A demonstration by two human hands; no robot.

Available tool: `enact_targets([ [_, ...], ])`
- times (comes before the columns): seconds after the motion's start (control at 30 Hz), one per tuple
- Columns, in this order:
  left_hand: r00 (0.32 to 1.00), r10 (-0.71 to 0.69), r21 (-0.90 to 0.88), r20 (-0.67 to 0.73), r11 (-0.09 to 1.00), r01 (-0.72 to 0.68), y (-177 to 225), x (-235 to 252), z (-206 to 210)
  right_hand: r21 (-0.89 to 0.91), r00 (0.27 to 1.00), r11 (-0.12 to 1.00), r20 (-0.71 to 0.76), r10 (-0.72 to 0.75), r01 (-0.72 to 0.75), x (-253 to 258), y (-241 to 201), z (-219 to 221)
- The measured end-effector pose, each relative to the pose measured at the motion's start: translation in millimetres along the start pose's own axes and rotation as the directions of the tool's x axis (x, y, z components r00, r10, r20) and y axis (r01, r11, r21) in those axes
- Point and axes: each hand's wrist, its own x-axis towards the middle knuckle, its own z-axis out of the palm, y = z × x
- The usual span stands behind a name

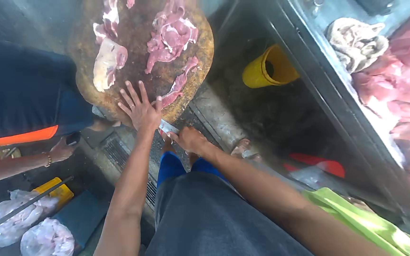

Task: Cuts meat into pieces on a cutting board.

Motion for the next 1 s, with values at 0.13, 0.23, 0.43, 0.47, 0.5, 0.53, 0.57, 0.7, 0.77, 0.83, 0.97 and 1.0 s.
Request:
enact_targets([
  [0.13, 0.999, 0.036, 0.061, -0.018, 0.998, -0.035, -3.5, -0.5, 0.9, 0.008, 0.994, 0.999, 0.102, 0.035, -0.036, -20.5, 16.1, 14.8],
  [0.23, 0.998, 0.054, 0.079, -0.034, 0.996, -0.051, -2.0, -0.3, 2.8, 0.016, 0.995, 0.999, 0.089, 0.037, -0.038, -15.5, -16.2, 5.8],
  [0.43, 0.997, 0.036, 0.085, -0.067, 0.996, -0.030, -7.2, 3.6, 1.8, 0.032, 0.999, 0.999, 0.023, 0.025, -0.026, -19.5, 0.7, 30.3],
  [0.47, 0.995, 0.036, 0.072, -0.095, 0.997, -0.030, -9.2, 5.8, 0.4, 0.023, 0.999, 0.999, 0.013, 0.049, -0.049, -30.2, 16.5, 37.8],
  [0.5, 0.991, 0.044, 0.060, -0.130, 0.997, -0.037, -9.5, 7.5, -2.8, 0.003, 0.997, 0.997, 0.012, 0.077, -0.077, -42.4, 32.8, 43.9],
  [0.53, 0.985, 0.058, 0.054, -0.165, 0.997, -0.050, -6.7, 7.7, -7.5, -0.024, 0.994, 0.994, 0.014, 0.108, -0.107, -54.6, 48.6, 48.7],
  [0.57, 0.980, 0.083, 0.046, -0.181, 0.996, -0.076, 0.6, 6.8, -14.1, -0.054, 0.990, 0.988, 0.009, 0.144, -0.143, -66.5, 63.0, 52.2],
  [0.7, 0.923, 0.374, -0.041, 0.085, 0.927, -0.372, 39.6, 2.2, -31.7, -0.099, 0.982, 0.977, -0.005, 0.191, -0.190, -104.0, 111.4, 54.3],
  [0.77, 0.900, 0.386, -0.028, 0.205, 0.921, -0.389, 44.0, 1.0, -30.7, -0.055, 0.979, 0.979, -0.054, 0.195, -0.198, -112.8, 133.8, 51.1],
  [0.83, 0.907, 0.342, 0.006, 0.244, 0.935, -0.354, 39.0, 0.9, -35.2, 0.024, 0.973, 0.980, -0.114, 0.200, -0.198, -116.1, 149.1, 47.4],
  [0.97, 0.934, 0.202, -0.256, 0.294, 0.958, -0.126, 25.2, -1.5, -72.0, 0.147, 0.972, 0.979, -0.169, 0.163, -0.138, -107.4, 158.0, 32.8],
  [1.0, 0.948, 0.155, -0.378, 0.277, 0.925, -0.041, 20.6, -2.7, -84.6, 0.175, 0.974, 0.978, -0.175, 0.145, -0.114, -104.6, 155.8, 29.1],
])
